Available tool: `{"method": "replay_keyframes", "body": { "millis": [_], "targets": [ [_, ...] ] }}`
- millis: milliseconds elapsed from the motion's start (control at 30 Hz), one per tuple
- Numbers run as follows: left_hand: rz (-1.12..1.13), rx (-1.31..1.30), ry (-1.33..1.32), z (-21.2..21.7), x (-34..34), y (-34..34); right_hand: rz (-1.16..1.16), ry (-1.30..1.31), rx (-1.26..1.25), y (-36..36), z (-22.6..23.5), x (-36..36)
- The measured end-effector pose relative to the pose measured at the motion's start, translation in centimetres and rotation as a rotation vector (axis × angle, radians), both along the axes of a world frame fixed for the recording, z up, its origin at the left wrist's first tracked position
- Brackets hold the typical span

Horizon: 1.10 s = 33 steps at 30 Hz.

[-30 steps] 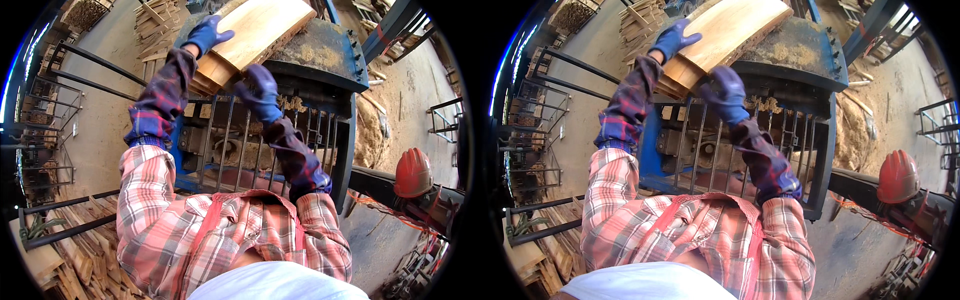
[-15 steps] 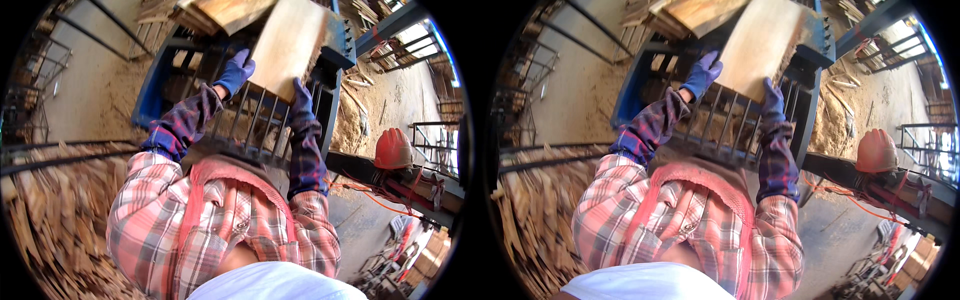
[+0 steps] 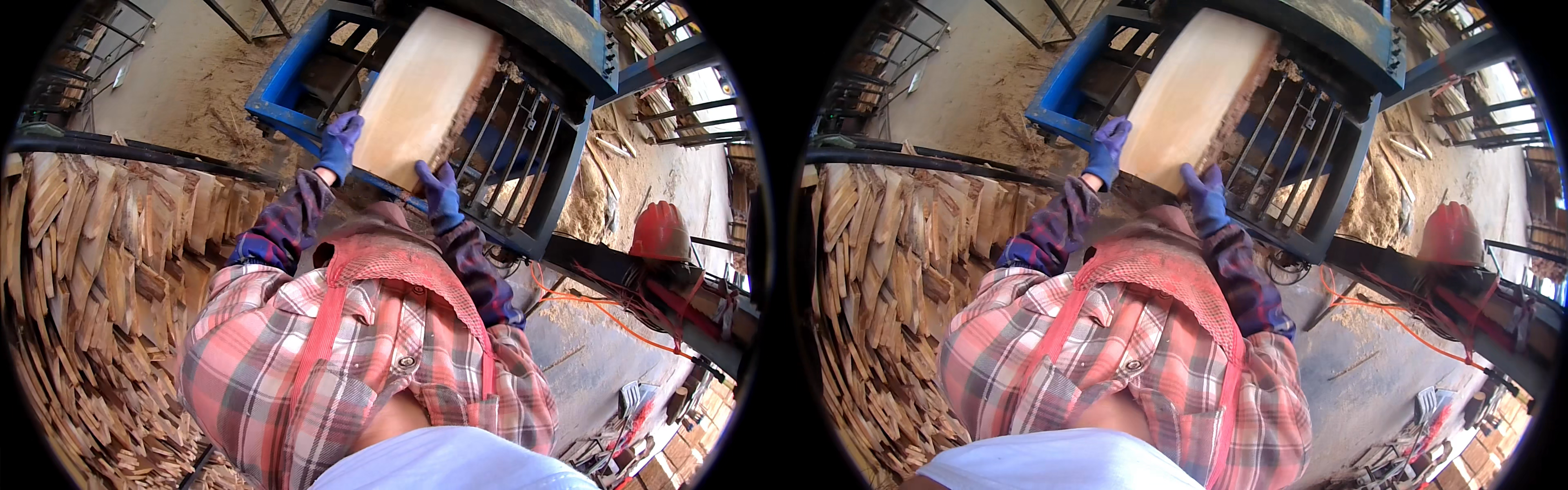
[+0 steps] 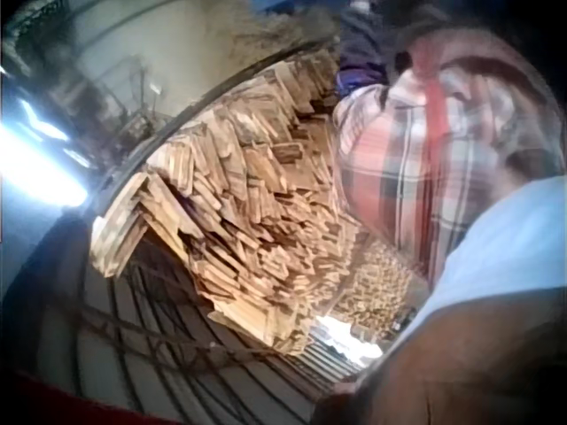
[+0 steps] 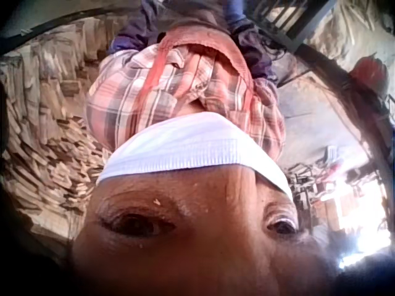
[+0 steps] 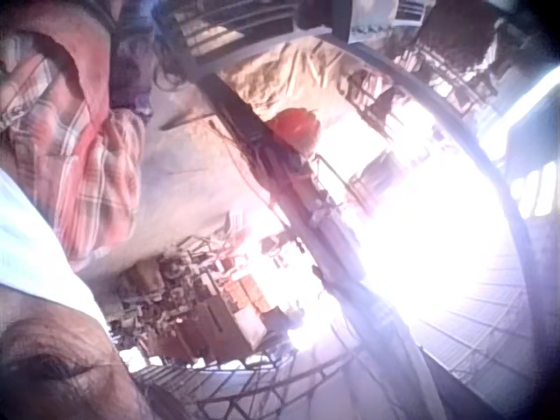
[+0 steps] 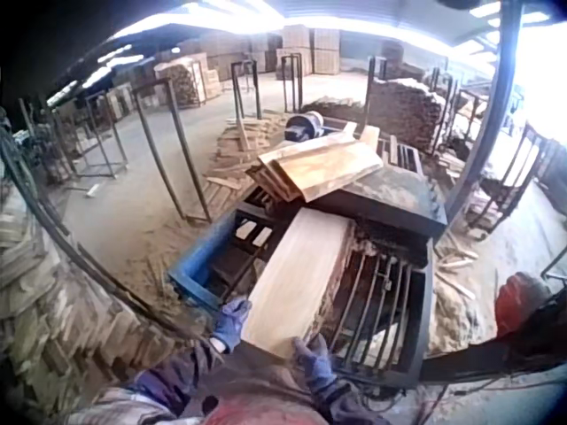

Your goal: The person repeatedly picks up wooden planks from a large pile and feeds them into a blue industrial machine. The machine processes the wood, and the person then places the finished pieces onto a growing stack. This cycle of picking, feeding, and stacking continues throughout the video.

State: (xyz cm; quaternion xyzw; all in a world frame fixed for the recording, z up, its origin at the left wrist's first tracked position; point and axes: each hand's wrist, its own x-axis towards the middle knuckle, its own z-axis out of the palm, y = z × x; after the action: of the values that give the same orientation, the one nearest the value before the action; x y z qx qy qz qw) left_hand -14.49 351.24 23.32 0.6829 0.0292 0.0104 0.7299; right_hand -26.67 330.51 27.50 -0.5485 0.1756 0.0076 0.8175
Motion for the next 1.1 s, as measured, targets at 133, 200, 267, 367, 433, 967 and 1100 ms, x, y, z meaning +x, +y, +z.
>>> {"method": "replay_keyframes", "body": {
  "millis": [133, 200, 267, 367, 433, 967, 1100],
  "targets": [
    [0.017, 0.03, -0.021, -0.4, 7.6, 4.5, 0.047, -0.458, -0.298, 4.1, 0.7, 4.9],
    [-0.054, 0.074, -0.015, 0.4, 10.7, 7.0, 0.135, -0.426, -0.824, 4.7, 1.9, 6.1],
    [-0.122, 0.214, -0.042, 2.3, 12.0, 7.3, 0.148, -0.411, -1.075, 4.9, 1.3, 7.2],
    [-0.047, 0.221, 0.054, 3.2, 11.3, 7.2, 0.232, -0.33, -1.397, 5.1, 2.1, 7.1],
    [0.004, 0.544, -0.188, 0.2, 11.3, 9.1, 0.19, -0.358, -1.456, 6.2, 1.5, 7.9],
    [0.175, 0.843, -1.239, 18.3, 29.3, -6.4, 0.108, -0.193, -0.523, -6.6, 0.9, 32.0],
    [0.188, 1.15, -1.045, 19.3, 35.5, -6.1, -0.212, -0.228, 0.064, -4.3, 6.2, 40.7]
  ]
}}
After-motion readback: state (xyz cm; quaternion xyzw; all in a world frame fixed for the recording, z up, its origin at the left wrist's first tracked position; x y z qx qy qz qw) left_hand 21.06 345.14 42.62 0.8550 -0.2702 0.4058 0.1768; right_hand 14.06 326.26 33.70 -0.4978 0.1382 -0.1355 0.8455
